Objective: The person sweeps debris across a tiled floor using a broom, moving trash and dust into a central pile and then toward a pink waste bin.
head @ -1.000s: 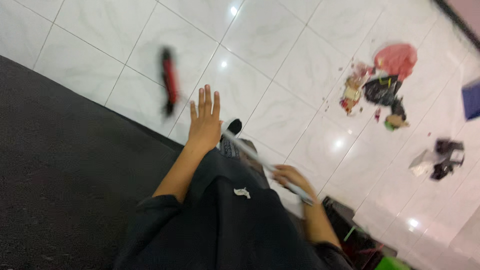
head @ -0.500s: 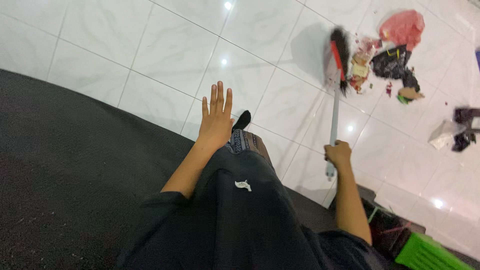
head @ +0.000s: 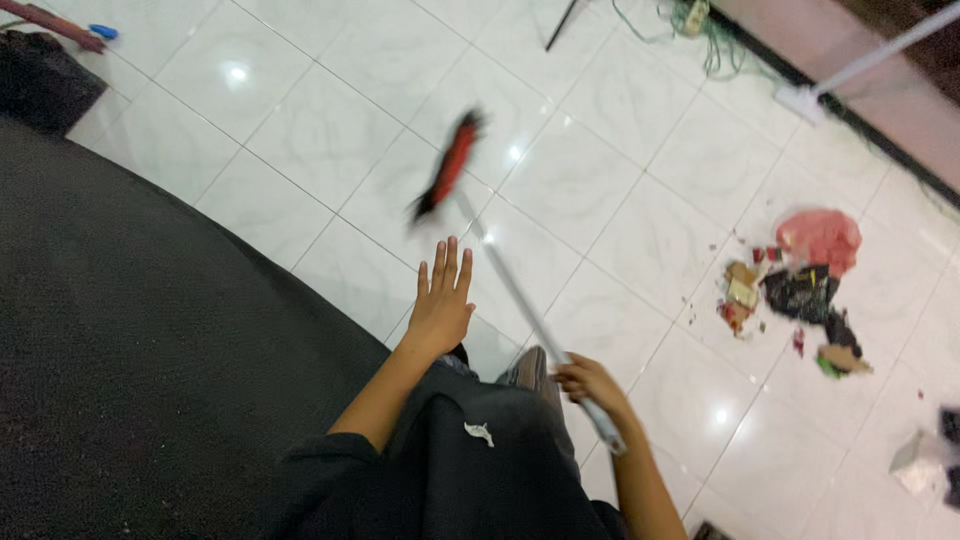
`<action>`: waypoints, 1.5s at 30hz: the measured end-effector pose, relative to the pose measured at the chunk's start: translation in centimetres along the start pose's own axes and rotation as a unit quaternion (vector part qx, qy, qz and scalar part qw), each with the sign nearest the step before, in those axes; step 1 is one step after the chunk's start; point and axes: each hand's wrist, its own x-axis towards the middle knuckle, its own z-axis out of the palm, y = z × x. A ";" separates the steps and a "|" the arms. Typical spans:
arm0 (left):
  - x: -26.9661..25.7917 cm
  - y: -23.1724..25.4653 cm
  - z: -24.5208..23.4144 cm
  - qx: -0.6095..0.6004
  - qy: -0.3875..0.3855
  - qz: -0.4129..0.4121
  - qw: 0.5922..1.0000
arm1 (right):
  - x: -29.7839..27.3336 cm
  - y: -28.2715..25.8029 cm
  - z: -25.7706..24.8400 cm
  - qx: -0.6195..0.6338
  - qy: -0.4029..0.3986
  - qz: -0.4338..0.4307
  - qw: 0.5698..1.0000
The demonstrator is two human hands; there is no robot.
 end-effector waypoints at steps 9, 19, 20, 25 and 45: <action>-1.3 1.5 0.6 0.021 -0.017 -0.103 0.994 | 12.6 0.4 8.9 -0.217 -0.122 0.077 0.965; -0.8 7.2 3.9 0.002 -0.036 -0.119 0.992 | 11.1 1.0 -1.6 0.130 -0.170 0.111 0.971; -0.6 7.8 4.4 -0.001 -0.036 -0.112 0.993 | 9.6 1.0 -3.8 0.107 -0.180 0.068 0.976; 0.3 11.0 6.5 -0.004 0.000 -0.069 0.998 | 1.3 1.1 -13.8 0.382 -0.187 0.089 0.901; 0.7 15.5 4.6 -0.006 0.010 -0.046 0.999 | -8.5 -3.3 -26.0 0.074 0.299 -0.057 0.950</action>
